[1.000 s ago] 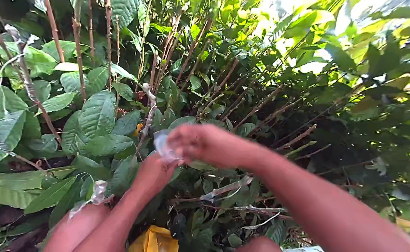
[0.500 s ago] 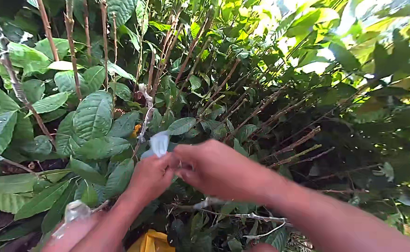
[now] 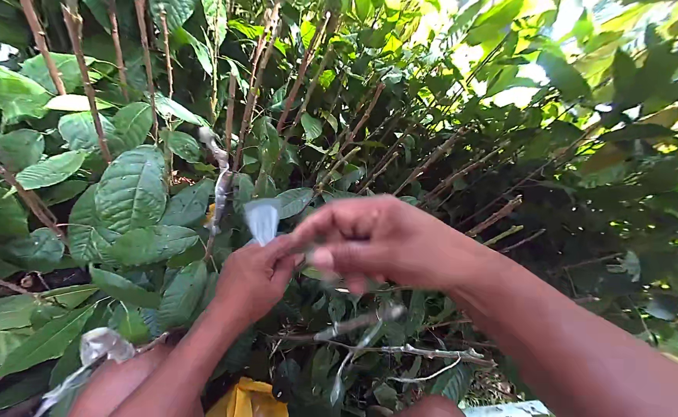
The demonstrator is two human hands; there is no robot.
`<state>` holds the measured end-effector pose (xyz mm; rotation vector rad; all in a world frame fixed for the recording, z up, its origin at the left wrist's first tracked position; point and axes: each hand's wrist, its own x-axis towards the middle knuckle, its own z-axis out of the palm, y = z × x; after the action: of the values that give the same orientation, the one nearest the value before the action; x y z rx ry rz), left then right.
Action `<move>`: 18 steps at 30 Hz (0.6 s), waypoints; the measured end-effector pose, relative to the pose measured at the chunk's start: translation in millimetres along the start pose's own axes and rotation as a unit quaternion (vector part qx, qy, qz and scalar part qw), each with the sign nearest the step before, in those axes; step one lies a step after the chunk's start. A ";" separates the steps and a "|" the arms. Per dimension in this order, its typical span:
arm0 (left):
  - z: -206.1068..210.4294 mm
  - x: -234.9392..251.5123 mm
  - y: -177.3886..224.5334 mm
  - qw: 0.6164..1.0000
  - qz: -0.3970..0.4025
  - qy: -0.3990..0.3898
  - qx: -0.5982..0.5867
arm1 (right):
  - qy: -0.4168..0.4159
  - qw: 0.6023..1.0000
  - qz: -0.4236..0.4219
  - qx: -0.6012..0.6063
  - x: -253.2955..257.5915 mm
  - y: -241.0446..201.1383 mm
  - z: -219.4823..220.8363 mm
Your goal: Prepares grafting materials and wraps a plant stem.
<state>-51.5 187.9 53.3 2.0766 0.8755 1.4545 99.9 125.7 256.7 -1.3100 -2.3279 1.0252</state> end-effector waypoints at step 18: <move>0.8 -5.2 13.5 0.995 0.007 -0.048 0.087 | -0.004 0.987 0.015 -0.161 23.6 4.3 -7.9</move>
<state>-48.8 174.7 58.8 2.2628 0.9816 1.3149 94.0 150.2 257.0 -1.4568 -2.5672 0.6799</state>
